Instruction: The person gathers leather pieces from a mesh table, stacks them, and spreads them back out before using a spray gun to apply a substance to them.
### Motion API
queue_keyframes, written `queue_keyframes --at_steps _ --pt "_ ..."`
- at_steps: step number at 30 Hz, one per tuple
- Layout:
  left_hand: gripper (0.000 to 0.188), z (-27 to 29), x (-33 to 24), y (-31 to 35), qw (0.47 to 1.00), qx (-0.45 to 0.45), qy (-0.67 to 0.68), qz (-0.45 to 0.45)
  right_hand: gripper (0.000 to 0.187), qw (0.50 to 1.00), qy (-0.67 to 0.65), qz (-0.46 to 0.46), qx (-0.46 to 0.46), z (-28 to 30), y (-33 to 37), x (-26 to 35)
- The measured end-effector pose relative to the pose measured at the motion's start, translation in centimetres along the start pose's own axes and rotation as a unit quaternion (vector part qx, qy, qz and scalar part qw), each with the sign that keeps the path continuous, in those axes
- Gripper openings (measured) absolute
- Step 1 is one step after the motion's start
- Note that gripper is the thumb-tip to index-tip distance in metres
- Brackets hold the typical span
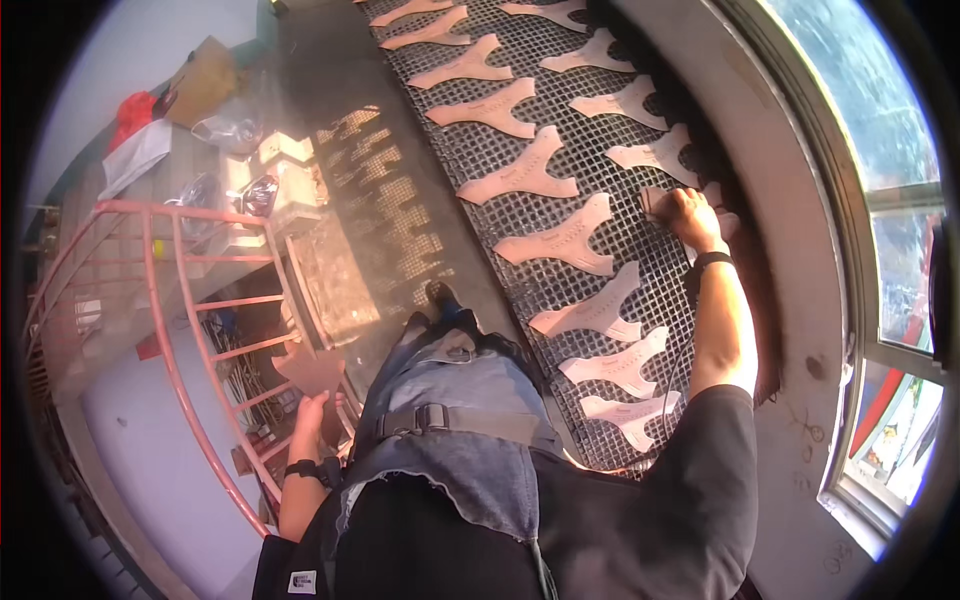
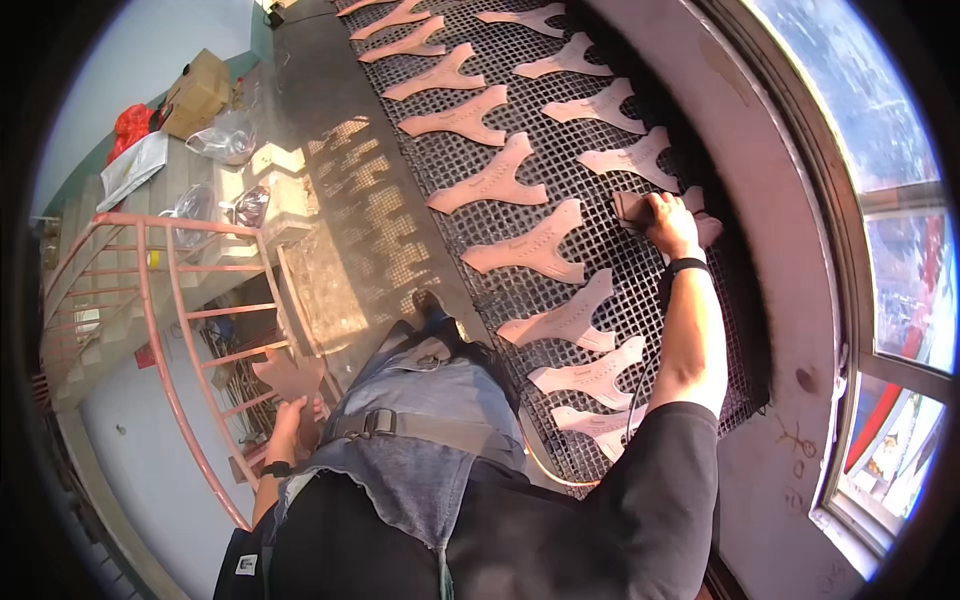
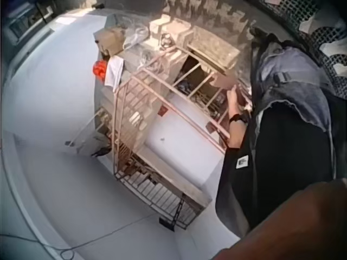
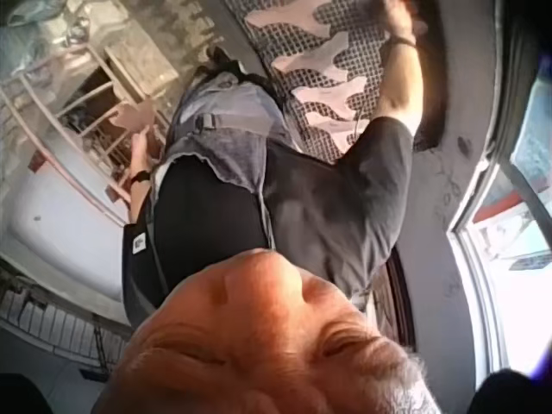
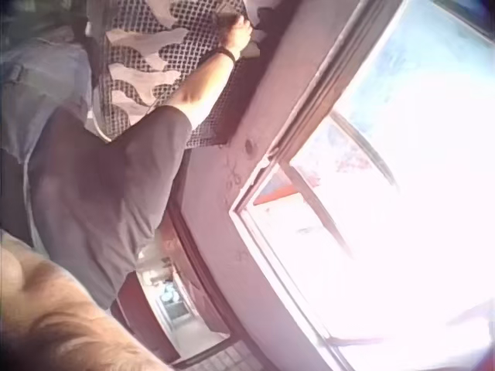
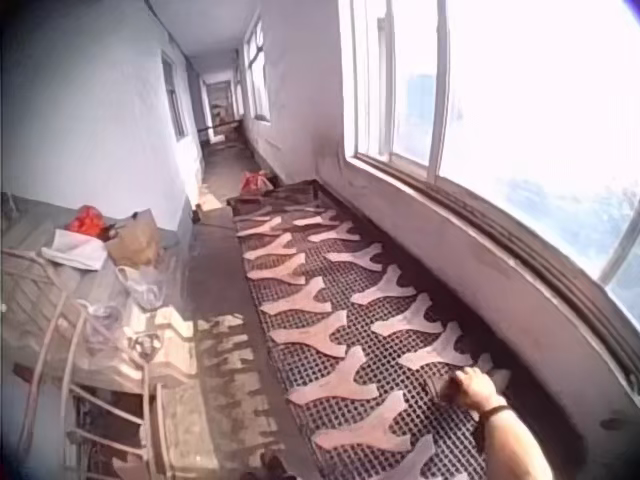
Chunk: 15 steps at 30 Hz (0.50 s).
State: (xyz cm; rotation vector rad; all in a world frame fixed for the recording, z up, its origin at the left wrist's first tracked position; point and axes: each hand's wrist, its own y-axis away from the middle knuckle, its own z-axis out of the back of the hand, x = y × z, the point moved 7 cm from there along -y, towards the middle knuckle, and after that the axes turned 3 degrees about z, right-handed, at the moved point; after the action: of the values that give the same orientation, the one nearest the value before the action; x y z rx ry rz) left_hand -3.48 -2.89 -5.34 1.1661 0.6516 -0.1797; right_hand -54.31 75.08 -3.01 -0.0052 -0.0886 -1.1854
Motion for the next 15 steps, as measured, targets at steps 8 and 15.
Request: queue_keyframes --at_steps 8,15 --pt "0.032 6.4 -6.2 -9.0 0.998 -0.031 -0.007 0.059 0.047 0.977 0.089 -0.175 0.079 1.9 -2.5 4.6" --pt "0.030 4.5 -16.8 -12.9 0.997 -0.023 0.005 0.078 0.036 0.999 0.040 -0.013 -0.016 3.1 -13.2 8.2"
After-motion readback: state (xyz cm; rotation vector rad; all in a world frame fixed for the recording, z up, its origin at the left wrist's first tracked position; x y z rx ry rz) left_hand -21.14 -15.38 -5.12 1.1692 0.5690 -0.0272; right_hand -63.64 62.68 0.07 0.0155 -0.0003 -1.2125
